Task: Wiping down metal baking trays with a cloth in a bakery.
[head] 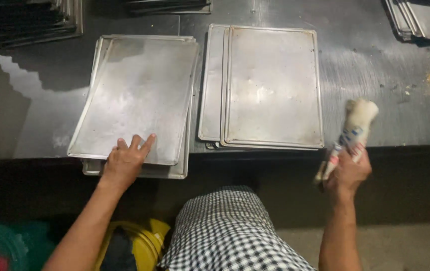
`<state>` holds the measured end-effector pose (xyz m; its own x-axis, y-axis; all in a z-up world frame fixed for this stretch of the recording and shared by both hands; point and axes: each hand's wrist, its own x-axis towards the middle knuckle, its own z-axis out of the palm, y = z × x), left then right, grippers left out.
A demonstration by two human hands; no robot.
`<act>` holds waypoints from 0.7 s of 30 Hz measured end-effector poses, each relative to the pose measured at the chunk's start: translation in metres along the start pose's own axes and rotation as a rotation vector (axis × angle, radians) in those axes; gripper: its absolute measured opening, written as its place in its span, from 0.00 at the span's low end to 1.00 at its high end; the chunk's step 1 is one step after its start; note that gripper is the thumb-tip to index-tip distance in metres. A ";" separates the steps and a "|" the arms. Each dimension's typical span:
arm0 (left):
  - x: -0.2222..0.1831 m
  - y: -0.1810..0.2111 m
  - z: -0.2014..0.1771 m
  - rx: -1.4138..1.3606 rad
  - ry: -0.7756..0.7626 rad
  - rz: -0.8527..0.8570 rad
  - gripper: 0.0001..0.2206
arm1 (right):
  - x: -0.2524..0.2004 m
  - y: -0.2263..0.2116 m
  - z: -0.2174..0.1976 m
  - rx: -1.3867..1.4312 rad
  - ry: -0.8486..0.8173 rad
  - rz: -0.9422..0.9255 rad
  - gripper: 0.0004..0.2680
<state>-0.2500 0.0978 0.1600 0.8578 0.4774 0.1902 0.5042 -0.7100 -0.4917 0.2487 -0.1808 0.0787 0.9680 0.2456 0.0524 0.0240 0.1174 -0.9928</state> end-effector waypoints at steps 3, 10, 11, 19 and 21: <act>0.003 0.016 -0.003 -0.299 -0.254 -0.102 0.33 | -0.009 0.006 0.031 -0.145 -0.193 -0.029 0.10; 0.071 0.182 0.026 -1.960 -0.233 -1.190 0.11 | -0.023 0.020 0.152 -0.845 -0.650 -0.808 0.22; 0.083 0.211 0.037 -2.213 -0.310 -1.273 0.11 | -0.028 0.028 0.160 -0.936 -0.786 -0.829 0.25; 0.109 0.312 0.108 -2.397 -0.069 -1.783 0.07 | -0.052 0.024 0.139 -0.950 -1.100 -0.816 0.25; 0.111 0.309 0.097 -2.421 -0.018 -1.795 0.08 | -0.063 0.024 0.156 -0.915 -1.081 -0.803 0.25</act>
<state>-0.0087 -0.0181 -0.0534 0.1233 0.6810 -0.7218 -0.4176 0.6954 0.5848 0.1495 -0.0433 0.0682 0.0270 0.9763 0.2146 0.9221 0.0585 -0.3825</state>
